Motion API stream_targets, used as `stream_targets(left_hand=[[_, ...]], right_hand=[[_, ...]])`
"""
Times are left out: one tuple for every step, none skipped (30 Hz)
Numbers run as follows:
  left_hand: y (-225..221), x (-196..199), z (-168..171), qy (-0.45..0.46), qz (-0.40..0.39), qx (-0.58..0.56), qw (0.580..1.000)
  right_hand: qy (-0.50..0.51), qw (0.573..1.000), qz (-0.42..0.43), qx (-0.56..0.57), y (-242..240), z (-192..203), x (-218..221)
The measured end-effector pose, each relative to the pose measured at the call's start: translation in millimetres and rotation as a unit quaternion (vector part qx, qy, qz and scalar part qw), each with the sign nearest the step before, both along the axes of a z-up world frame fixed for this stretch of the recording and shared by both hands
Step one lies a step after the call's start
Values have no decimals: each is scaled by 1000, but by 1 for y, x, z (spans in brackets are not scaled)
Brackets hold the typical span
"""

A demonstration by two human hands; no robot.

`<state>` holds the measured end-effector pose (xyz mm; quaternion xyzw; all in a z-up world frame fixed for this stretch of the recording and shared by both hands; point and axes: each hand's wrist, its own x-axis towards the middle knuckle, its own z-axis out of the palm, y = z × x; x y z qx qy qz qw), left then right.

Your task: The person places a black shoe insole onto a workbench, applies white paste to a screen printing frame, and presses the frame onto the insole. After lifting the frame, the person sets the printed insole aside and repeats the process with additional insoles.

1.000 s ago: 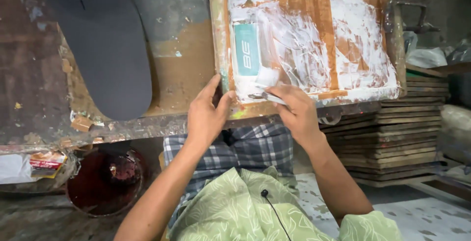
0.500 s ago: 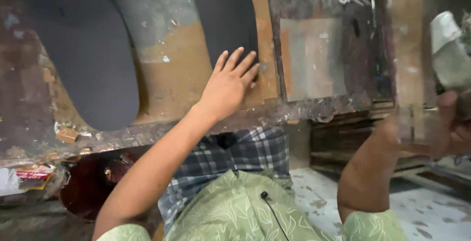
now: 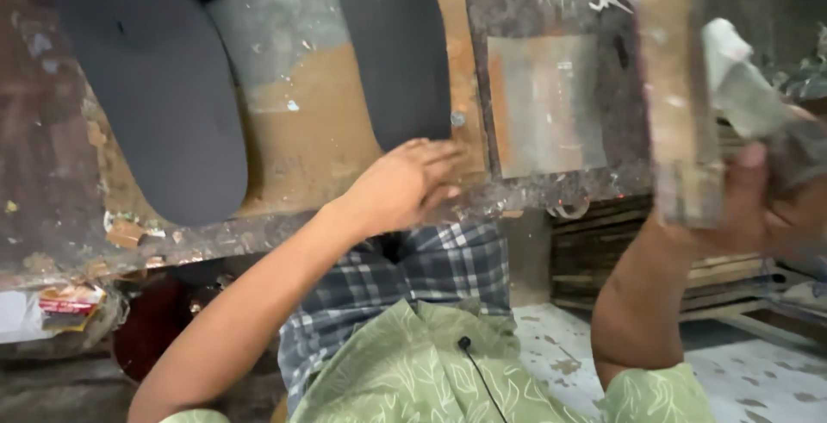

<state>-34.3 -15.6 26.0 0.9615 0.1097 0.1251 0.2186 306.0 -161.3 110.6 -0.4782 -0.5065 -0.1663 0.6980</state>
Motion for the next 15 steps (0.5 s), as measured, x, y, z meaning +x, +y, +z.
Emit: stream_targets(left_hand=[[-8,-6,30,-80,30,-71,994],[-16,-14,59,-160,63,-141,975],[-25,-19,72,-161,65,-145,974],[-25,-24,88,-224,107,-244,937],[-26,-30,105,-286,145,-339,884],[-30,-32,100,-288,152,-335,884],[-33,-33,93,-324,172,-400,840],[-39,-34,85,-355,187,-466,788],[-40,-34,76,-354,191,-467,787],[-39,-33,68,-271,323,-458,783],[-37,-31,59,-177,445,-441,759],[-39,-32,42,-174,444,-443,759],[-41,-33,25,-201,449,-390,778],[-43,-33,7,-229,454,-337,793],[-45,-32,6,-230,454,-340,791]], right_hand=[[7,998,42,-54,7,20,-31],[14,990,86,-109,15,39,-61],[13,990,87,-113,9,30,-69],[-51,983,56,-170,12,21,-76],[-116,967,23,-224,16,13,-83],[-116,968,31,-221,25,17,-99],[-127,949,76,-279,33,19,-115],[-135,923,117,-340,35,20,-131],[-134,922,120,-342,44,13,-134],[-139,903,154,-377,55,6,-136],[-143,881,188,-410,66,-1,-136],[-141,881,186,-413,72,-12,-135],[-173,869,212,-412,78,-24,-133],[-208,854,240,-412,84,-35,-131],[-209,853,240,-415,76,-34,-135]])
